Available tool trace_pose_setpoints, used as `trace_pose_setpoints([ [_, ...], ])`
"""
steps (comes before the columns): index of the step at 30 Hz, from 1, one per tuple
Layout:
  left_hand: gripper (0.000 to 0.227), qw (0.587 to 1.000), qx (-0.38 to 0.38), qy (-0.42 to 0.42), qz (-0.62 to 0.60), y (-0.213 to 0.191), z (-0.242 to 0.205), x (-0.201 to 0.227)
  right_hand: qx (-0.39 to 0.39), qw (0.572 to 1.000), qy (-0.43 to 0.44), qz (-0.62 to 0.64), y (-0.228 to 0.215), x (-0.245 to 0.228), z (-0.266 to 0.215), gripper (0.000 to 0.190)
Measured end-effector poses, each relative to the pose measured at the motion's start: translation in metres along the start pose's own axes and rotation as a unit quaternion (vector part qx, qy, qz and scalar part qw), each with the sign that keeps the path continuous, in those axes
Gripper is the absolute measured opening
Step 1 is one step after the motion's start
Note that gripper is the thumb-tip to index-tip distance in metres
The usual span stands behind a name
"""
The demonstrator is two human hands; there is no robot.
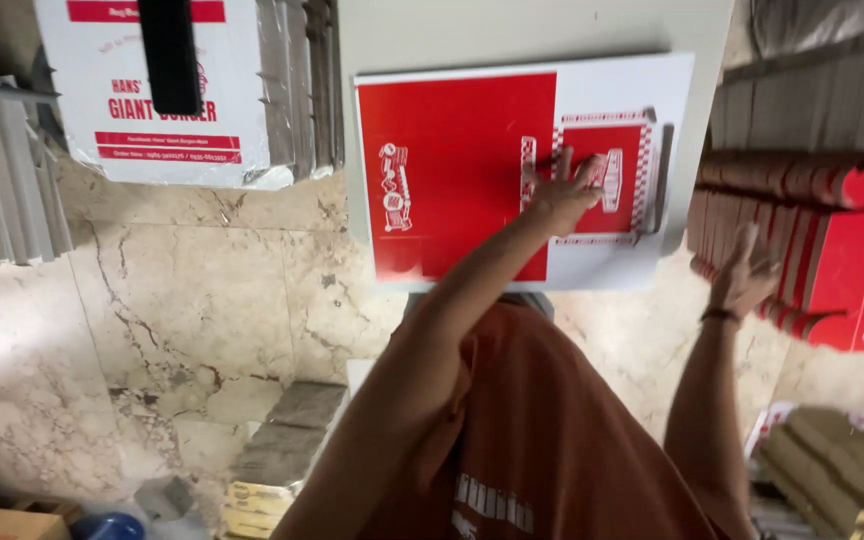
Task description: The person assembles red and white branded cardboard boxes by folding flaps and inserting a white plastic insert into each box. They repeat this process multiple times, stacking the finished boxes on the table.
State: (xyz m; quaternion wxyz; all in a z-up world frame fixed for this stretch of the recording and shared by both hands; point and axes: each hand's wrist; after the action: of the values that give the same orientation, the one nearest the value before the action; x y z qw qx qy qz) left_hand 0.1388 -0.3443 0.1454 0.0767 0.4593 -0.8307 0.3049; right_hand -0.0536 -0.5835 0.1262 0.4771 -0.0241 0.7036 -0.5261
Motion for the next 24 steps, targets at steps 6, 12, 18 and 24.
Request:
trace_pose_setpoints([
  [6, 0.114, 0.983, 0.039, -0.017, 0.180, 0.057, -0.024, -0.026, -0.244, 0.575, 0.490, 0.609, 0.060, -0.123, -0.153, 0.062],
  [12, 0.108, 0.985, 0.039, -0.036, 0.165, 0.062, -0.021, -0.012, -0.259, 0.676, 0.387, 0.571, 0.160, -0.048, -0.176, 0.037],
  [18, 0.109, 0.989, 0.002, -0.066, 0.134, 0.067, -0.014, 0.009, -0.185, 0.758, 0.367, 0.507, 0.125, -0.040, -0.168, 0.023],
  [24, 0.056, 0.782, 0.582, -0.082, 0.206, 0.104, 0.029, -0.016, -0.249, 0.948, -0.002, 0.198, 0.082, -0.112, -0.137, 0.028],
])
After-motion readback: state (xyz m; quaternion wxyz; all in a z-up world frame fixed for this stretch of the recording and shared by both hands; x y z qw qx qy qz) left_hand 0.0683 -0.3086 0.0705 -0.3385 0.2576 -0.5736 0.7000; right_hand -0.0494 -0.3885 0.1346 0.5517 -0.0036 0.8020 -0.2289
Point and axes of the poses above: each hand's wrist, its own z-axis towards the middle knuckle, its own y-axis out of the palm, x = y × z, and after that the axes turned 11 degrees about -x, right-handed
